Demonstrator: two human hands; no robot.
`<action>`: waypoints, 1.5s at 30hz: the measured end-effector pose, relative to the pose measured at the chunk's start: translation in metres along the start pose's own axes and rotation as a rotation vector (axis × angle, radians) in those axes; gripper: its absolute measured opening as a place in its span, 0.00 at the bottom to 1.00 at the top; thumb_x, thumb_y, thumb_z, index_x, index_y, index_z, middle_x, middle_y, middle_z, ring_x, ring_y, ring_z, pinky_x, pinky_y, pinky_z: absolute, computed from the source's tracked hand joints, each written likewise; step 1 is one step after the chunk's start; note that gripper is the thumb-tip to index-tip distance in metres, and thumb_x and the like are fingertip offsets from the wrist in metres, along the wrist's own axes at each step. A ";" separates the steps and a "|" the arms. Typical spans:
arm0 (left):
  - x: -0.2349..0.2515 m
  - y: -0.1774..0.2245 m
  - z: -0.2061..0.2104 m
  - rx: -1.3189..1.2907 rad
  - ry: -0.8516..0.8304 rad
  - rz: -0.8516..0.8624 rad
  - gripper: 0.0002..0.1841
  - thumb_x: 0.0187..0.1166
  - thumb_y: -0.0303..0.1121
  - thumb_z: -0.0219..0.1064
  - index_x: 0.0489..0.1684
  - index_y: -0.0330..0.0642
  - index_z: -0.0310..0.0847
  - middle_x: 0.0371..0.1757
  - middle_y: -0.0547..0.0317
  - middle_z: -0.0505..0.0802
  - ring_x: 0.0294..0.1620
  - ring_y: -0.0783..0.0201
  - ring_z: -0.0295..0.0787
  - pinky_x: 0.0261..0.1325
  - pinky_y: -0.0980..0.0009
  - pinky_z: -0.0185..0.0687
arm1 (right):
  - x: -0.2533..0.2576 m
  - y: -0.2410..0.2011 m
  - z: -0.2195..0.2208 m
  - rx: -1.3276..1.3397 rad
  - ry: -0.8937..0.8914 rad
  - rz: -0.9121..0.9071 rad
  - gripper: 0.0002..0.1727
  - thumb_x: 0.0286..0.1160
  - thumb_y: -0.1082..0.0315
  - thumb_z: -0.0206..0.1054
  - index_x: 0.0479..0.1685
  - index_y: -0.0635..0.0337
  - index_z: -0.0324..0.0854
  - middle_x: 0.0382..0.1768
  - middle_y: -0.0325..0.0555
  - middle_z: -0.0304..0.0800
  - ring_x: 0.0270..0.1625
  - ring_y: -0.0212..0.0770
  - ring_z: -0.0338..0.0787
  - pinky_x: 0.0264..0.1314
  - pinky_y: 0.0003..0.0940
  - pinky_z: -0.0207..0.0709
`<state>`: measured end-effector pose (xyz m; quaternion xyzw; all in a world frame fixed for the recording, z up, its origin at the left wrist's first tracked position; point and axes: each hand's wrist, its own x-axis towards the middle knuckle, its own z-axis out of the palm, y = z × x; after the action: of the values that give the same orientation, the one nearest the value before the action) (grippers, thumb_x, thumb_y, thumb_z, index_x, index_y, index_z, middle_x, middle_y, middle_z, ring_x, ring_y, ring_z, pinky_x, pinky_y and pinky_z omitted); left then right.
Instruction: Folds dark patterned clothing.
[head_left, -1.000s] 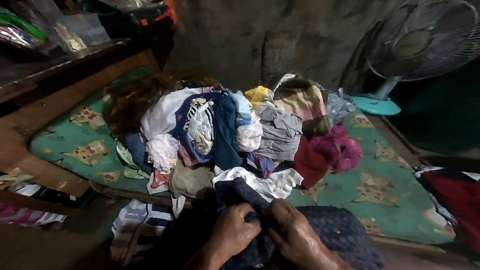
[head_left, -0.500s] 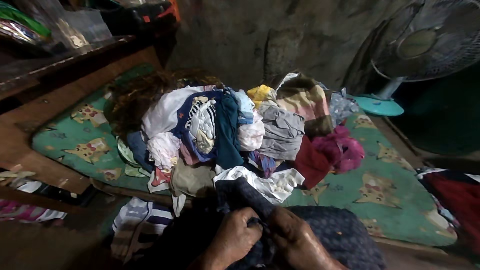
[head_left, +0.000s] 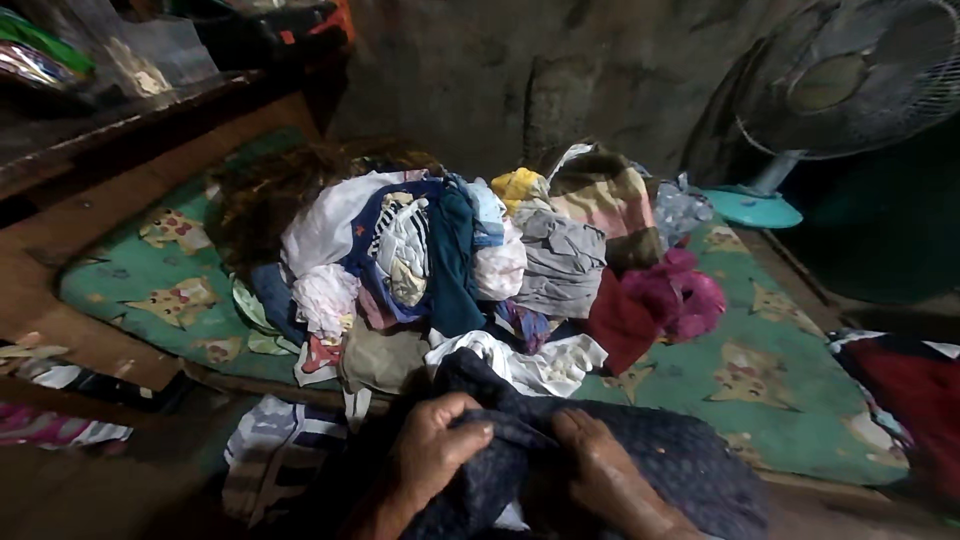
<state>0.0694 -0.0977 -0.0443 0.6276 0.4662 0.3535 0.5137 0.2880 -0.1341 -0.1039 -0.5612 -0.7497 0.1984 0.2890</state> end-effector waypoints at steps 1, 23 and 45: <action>0.003 -0.001 -0.005 -0.033 0.017 -0.024 0.05 0.72 0.30 0.66 0.29 0.45 0.88 0.27 0.76 0.88 0.32 0.83 0.83 0.40 0.81 0.80 | -0.001 0.000 -0.009 0.112 -0.086 0.117 0.16 0.58 0.72 0.74 0.44 0.75 0.85 0.42 0.66 0.90 0.50 0.65 0.91 0.55 0.65 0.81; 0.011 0.022 0.033 -0.149 -0.359 -0.262 0.01 0.78 0.26 0.67 0.39 0.38 0.83 0.35 0.69 0.86 0.38 0.80 0.83 0.47 0.80 0.81 | -0.012 0.002 -0.043 0.787 -0.010 0.166 0.02 0.65 0.65 0.72 0.29 0.48 0.89 0.37 0.25 0.88 0.40 0.19 0.86 0.42 0.17 0.82; 0.009 0.019 0.044 0.104 -0.268 -0.286 0.06 0.75 0.28 0.67 0.43 0.35 0.85 0.36 0.61 0.86 0.37 0.74 0.80 0.44 0.74 0.76 | -0.017 -0.001 -0.008 0.120 0.310 -0.270 0.11 0.76 0.65 0.62 0.32 0.61 0.84 0.35 0.51 0.88 0.44 0.43 0.89 0.51 0.30 0.82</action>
<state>0.1175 -0.1035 -0.0359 0.6220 0.4956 0.1655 0.5832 0.2956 -0.1510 -0.1008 -0.4613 -0.7515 0.1137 0.4578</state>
